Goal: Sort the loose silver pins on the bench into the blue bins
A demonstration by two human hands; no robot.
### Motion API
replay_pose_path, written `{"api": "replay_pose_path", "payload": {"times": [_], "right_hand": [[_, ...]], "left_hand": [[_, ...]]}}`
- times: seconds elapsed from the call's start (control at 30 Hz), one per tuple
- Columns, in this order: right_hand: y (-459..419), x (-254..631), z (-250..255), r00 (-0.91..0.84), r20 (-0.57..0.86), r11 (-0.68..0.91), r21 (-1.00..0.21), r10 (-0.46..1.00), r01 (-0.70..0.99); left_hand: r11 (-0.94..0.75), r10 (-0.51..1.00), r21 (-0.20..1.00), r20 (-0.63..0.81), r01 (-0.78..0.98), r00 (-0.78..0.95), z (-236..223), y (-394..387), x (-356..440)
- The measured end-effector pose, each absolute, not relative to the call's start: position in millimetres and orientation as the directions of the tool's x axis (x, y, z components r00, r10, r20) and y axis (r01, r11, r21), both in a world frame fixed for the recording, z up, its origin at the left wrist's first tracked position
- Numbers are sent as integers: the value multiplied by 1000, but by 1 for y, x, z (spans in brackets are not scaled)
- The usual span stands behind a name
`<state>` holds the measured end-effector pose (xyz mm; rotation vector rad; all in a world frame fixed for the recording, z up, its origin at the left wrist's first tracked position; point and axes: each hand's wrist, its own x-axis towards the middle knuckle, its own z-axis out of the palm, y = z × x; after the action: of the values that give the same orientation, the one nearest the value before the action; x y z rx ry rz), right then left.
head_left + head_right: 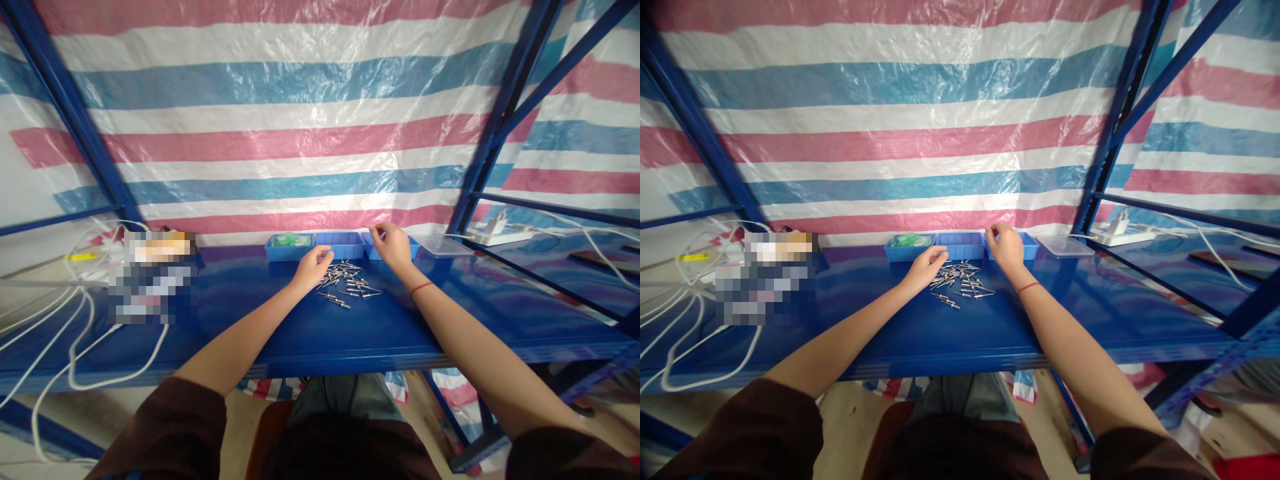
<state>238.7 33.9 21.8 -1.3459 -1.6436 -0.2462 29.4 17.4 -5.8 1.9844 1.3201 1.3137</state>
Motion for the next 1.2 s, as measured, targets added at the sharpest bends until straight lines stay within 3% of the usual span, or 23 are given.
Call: {"api": "replay_pose_path", "payload": {"times": [0.1, 0.17, 0.27, 0.37, 0.5, 0.73, 0.9, 1.03, 1.2], "right_hand": [[43, 256, 18, 184, 724, 200, -410, 664, 890], [43, 260, 19, 148, 709, 180, -365, 689, 913], [37, 253, 21, -164, 619, 391, -251, 768, 885], [32, 240, 18, -520, 426, 647, -240, 740, 724], [30, 226, 8, -694, 328, 768, -254, 640, 588], [30, 221, 3, -685, 319, 752, -185, 655, 632], [27, 216, 2, -627, 384, 705, -96, 678, 703], [18, 209, 9, -559, 522, 738, -233, 644, 633], [9, 199, 13, -407, 606, 726, -504, 683, 468]], "left_hand": [[-481, 867, 722, 477, 497, 147, -7, 17, 29], [-490, 863, 711, 479, 505, 163, -9, 16, 29], [-490, 863, 708, 477, 508, 168, -10, 16, 29], [-488, 864, 716, 475, 498, 164, -9, 17, 29], [-485, 868, 722, 468, 495, 168, -9, 17, 29], [-503, 858, 693, 471, 517, 205, -9, 16, 30], [-618, 775, 520, 529, 590, 346, -9, 11, 29], [-684, 710, 388, 548, 618, 442, -8, 9, 28], [-707, 687, 412, 594, 575, 418, -7, 11, 28]]}}
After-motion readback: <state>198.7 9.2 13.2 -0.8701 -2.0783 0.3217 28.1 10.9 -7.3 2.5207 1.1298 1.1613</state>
